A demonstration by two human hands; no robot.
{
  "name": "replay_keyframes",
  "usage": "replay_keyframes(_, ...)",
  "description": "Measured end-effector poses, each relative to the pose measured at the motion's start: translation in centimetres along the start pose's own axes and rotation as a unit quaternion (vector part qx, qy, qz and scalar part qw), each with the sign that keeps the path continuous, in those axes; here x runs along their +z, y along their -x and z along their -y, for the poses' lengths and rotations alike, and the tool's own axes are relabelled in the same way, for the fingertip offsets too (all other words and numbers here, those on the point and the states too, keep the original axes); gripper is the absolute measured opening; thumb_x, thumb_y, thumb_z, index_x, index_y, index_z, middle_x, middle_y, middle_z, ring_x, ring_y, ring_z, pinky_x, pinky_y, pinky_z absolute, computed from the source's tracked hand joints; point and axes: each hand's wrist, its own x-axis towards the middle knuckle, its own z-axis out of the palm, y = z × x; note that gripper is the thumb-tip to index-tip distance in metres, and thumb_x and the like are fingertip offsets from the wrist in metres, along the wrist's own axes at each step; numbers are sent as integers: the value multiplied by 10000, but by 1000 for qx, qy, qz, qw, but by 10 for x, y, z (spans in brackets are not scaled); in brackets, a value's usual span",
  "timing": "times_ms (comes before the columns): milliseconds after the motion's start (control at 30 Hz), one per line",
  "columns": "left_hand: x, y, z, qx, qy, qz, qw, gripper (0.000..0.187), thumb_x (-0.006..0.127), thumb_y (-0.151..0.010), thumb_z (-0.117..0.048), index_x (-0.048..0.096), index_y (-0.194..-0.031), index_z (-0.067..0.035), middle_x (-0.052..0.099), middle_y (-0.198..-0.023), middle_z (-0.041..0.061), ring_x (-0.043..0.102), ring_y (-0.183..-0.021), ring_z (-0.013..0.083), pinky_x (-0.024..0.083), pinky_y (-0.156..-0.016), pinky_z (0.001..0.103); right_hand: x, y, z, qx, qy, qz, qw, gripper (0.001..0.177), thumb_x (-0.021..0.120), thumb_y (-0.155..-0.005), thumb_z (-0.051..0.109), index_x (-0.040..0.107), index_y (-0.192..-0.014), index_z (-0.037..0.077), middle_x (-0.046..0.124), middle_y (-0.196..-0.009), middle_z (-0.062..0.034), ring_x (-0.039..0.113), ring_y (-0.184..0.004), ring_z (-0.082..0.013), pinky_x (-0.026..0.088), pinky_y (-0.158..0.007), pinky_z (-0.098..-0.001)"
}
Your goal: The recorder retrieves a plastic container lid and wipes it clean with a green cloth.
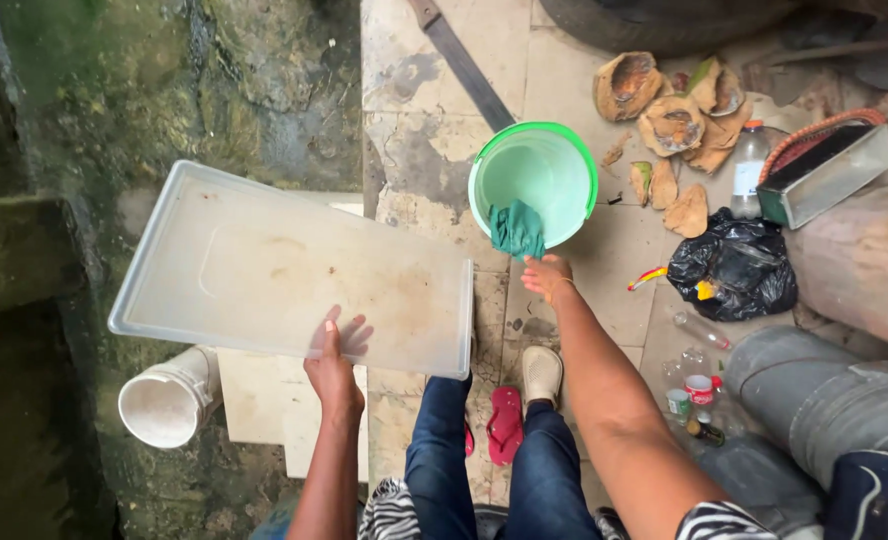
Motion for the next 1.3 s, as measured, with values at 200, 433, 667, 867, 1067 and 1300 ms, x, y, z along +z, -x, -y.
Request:
replay_keyframes(200, -8, 6, -10, 9, 14, -15, 1000, 426, 492, -1041, -276, 618, -1381, -53, 759, -1081, 161, 743, -896, 261, 504, -725, 334, 19, 54, 41, -100, -49, -14, 994, 454, 783, -855, 207, 546, -1226, 96, 680, -1048, -69, 679, -895, -242, 641, -704, -410)
replay_keyframes(433, -7, 55, -52, 44, 44, -21, 998, 424, 486, -1047, -282, 626, -1371, -47, 763, -1068, 168, 743, -878, 254, 507, -706, 318, -4, 259, 154, -292, -18, 79, 953, 230, 717, -983, 248, 630, -1076, 56, 590, -1001, -9, 617, -926, -116, 628, -800, -355)
replay_keyframes(667, -17, 149, -105, 106, 77, 43, 990, 503, 453, -1053, -395, 635, -1366, -46, 769, -1077, 176, 748, -894, 252, 511, -707, 318, -79, 550, 224, -341, -96, 291, 889, 274, 624, -953, 163, 639, -1198, 42, 691, -1184, -37, 642, -1130, -162, 495, -1022, -391)
replay_keyframes(867, -27, 227, -148, 136, 122, 83, 980, 616, 396, -1040, -525, 660, -1340, -56, 783, -1058, 167, 743, -895, 253, 524, -712, 317, -113, 687, 226, -435, 84, 185, 877, 224, 585, -995, 148, 652, -1178, 38, 689, -1140, -93, 652, -1093, -225, 490, -1012, -398)
replay_keyframes(1067, -14, 264, -158, 207, 203, 177, 940, 690, 408, -1048, -547, 650, -1322, 38, 753, -1169, 172, 735, -1037, 264, 562, -884, 363, -167, 780, 207, -535, -61, 306, 785, 116, 560, -1087, 143, 609, -1060, 41, 659, -1032, -25, 597, -993, -134, 479, -908, -323)
replay_keyframes(1300, 3, 335, -172, 251, 213, 293, 898, 741, 396, -1019, -589, 544, -1420, 16, 736, -1193, 230, 748, -1045, 350, 586, -906, 423, -208, 846, 198, -604, -179, 331, 702, 105, 567, -1155, 148, 627, -1163, 62, 665, -1059, -29, 624, -986, -128, 488, -924, -284)
